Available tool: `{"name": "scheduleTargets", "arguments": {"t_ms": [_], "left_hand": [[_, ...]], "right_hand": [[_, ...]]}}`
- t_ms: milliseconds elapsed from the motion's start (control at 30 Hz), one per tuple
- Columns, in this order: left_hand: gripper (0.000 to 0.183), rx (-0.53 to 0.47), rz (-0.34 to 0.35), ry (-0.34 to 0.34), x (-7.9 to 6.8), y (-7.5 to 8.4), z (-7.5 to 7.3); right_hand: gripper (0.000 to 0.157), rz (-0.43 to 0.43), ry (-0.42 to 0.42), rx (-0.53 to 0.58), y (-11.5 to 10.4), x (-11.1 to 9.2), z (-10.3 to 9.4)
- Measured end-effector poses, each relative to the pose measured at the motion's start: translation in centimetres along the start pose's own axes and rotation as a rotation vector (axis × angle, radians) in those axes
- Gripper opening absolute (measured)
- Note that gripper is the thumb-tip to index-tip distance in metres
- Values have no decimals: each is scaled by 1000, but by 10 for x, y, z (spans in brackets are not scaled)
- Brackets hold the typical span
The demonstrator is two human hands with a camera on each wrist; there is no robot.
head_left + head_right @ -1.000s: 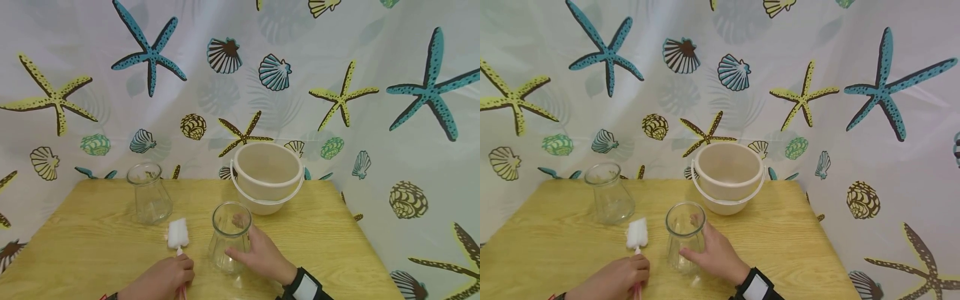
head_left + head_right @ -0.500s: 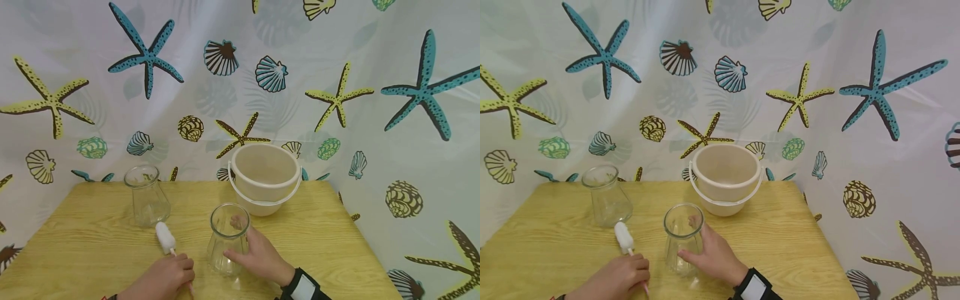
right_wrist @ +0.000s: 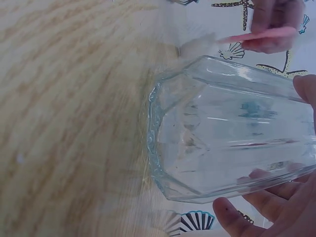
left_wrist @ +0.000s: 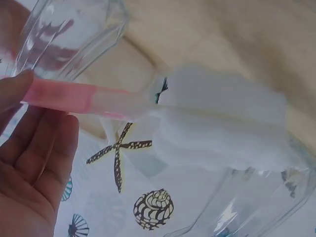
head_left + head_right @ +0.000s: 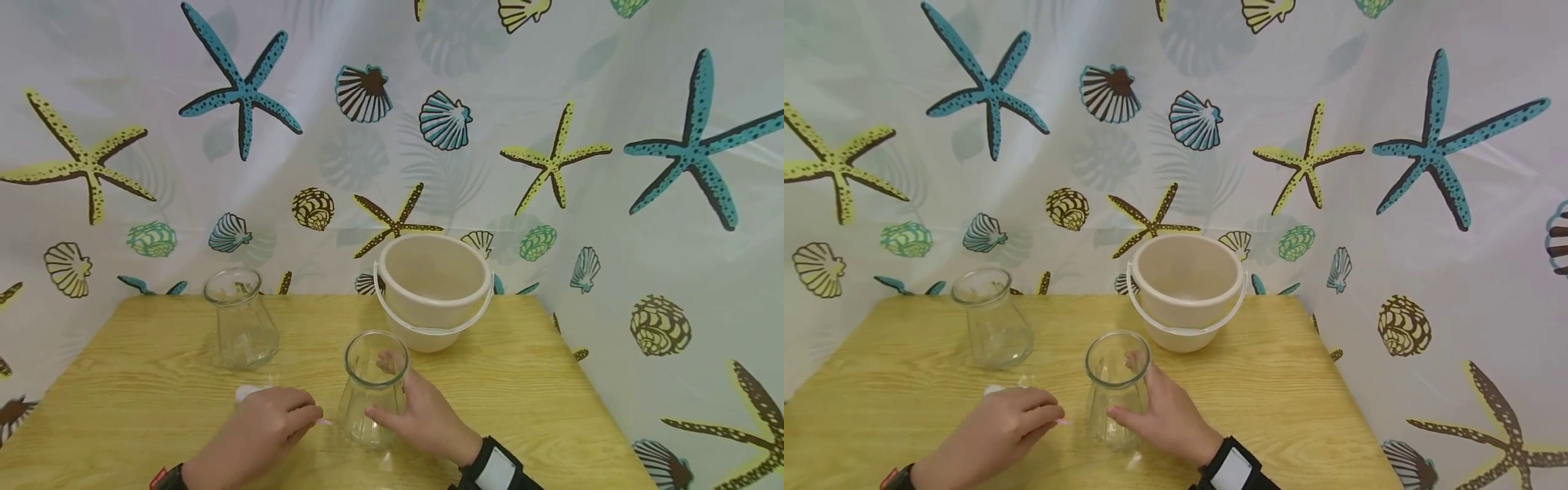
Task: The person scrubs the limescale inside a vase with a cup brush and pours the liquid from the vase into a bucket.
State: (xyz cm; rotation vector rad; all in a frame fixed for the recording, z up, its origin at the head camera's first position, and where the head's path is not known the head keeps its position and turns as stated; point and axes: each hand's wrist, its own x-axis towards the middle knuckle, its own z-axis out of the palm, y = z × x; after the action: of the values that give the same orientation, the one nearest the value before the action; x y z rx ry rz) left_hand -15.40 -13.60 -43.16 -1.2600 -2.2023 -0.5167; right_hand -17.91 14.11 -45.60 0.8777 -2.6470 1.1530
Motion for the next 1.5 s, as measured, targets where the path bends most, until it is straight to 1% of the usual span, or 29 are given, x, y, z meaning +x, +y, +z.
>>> {"name": "scheduleTargets", "arguments": {"t_ms": [67, 133, 267, 400, 433, 533, 600, 667, 767, 867, 967, 1100, 1200, 1367, 1500], "left_hand": [[17, 8, -41, 36, 6, 0, -6], [22, 17, -85, 69, 14, 1, -12], [7, -15, -145, 147, 28, 1, -28], [11, -27, -159, 242, 43, 0, -43], [14, -19, -156, 268, 47, 0, -46], [31, -7, -138, 353, 60, -2, -57], [35, -11, -130, 402, 69, -2, -64], [27, -21, -131, 444, 77, -2, -71], [13, -63, -156, 500, 89, -3, -81], [18, -115, -188, 534, 101, -2, -88], [17, -144, -191, 554, 111, 0, -92], [15, -169, -163, 585, 122, 4, -95], [16, -214, -145, 606, 129, 8, -96], [16, -276, -149, 623, 136, 11, -95], [17, -300, -132, 648, 139, 13, -93]], "right_hand": [[76, 3, 1, -5, 1, -1, 0], [77, 3, 4, -8, 1, -1, 0], [77, -7, 8, -8, 2, -1, -1], [78, -11, 3, -3, 2, -1, -2], [78, -12, 2, -2, 2, -1, -2], [78, -11, 3, -5, 2, -1, -2], [77, -12, 5, -10, 2, -1, -2], [76, -14, 9, -13, 2, 0, -2], [75, -15, 18, -14, 3, 0, -2], [76, -14, 25, -11, 4, 1, -2], [77, -16, 26, -13, 5, 1, -1], [78, -16, 27, -13, 5, 1, -1], [79, -16, 29, -17, 5, 0, -1], [80, -1, 8, 12, 4, 0, -1], [78, 17, -9, 29, 3, 0, 1]]}}
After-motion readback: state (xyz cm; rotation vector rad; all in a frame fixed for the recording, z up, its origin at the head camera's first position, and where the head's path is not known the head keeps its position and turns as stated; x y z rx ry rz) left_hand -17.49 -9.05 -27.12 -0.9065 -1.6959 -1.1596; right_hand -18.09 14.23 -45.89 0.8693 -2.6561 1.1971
